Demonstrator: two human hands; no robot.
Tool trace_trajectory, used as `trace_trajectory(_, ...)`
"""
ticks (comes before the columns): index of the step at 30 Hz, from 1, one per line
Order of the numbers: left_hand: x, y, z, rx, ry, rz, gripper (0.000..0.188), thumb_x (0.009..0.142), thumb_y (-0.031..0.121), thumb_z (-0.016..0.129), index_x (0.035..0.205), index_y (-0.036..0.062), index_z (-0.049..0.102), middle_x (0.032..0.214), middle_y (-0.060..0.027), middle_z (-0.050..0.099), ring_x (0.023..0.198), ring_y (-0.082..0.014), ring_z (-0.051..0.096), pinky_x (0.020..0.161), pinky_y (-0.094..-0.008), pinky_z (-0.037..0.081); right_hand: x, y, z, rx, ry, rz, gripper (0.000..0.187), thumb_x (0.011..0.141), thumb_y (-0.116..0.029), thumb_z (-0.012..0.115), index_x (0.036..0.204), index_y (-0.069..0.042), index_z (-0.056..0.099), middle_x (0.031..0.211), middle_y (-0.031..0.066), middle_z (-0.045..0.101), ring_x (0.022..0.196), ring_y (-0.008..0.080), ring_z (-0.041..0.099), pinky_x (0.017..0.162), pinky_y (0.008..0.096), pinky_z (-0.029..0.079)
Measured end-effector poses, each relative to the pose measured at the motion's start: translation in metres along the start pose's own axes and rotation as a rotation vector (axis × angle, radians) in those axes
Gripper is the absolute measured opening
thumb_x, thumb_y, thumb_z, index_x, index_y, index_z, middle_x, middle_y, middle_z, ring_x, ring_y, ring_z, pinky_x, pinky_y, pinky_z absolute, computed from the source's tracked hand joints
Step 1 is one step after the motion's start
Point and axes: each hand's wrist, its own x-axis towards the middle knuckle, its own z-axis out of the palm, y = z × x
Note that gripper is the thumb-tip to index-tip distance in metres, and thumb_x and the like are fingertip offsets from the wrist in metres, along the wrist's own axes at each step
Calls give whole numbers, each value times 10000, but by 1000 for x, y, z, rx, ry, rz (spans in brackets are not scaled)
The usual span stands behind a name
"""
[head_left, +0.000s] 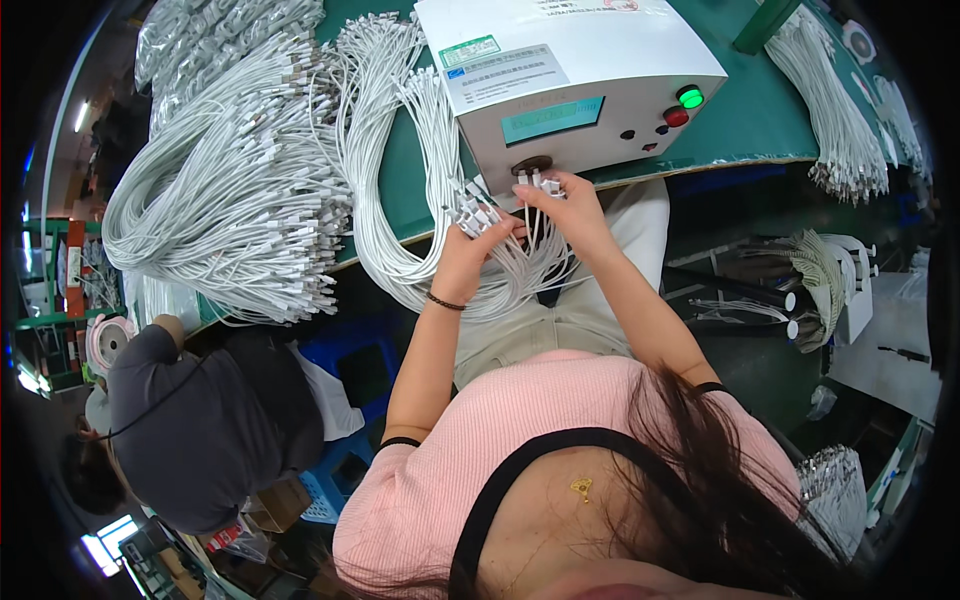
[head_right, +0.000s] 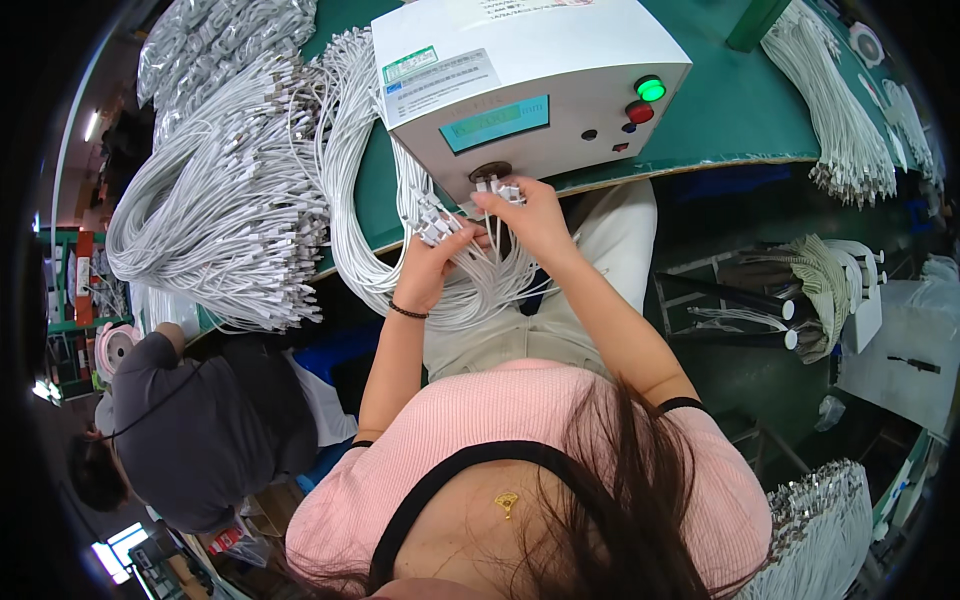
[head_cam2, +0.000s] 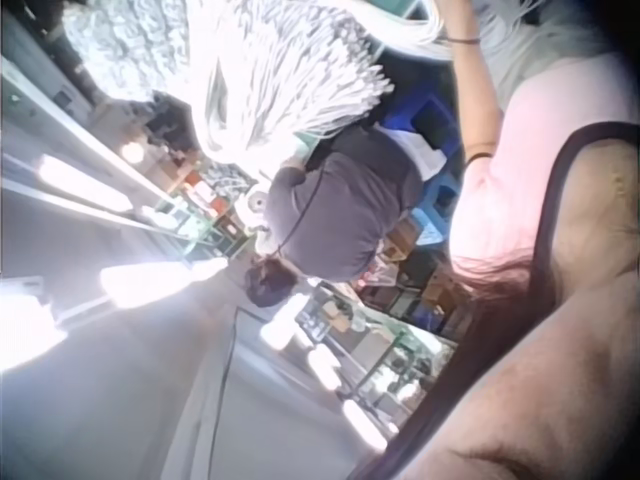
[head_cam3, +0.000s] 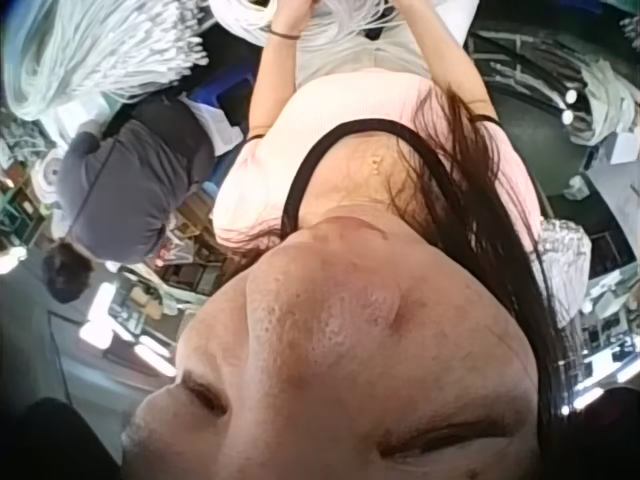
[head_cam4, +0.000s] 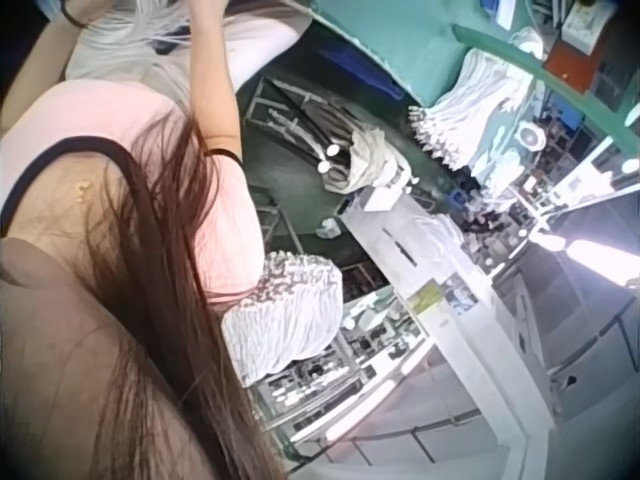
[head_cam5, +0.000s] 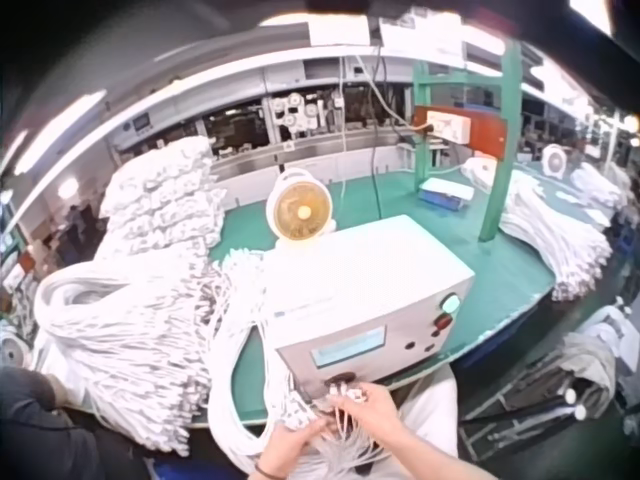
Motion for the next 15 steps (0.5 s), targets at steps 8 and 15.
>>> trace_trajectory(8, -5, 10, 4, -20, 22, 64, 197, 845, 37, 652, 1024, -10, 582, 912, -86, 658, 841, -204, 673, 739, -311, 548, 5, -2, 0, 92, -21, 91, 230, 764, -169, 749, 845, 31, 669, 756, 58, 664, 696, 95, 588, 655, 238, 442)
trace_trajectory(15, -4, 9, 1, -14, -12, 83, 230, 825, 23, 672, 1032, -27, 585, 892, -101, 664, 801, -204, 678, 719, -312, 553, 9, -7, 0, 131, -43, 112, 234, 773, -166, 745, 897, 14, 660, 772, 52, 655, 689, 102, 600, 652, 234, 458)
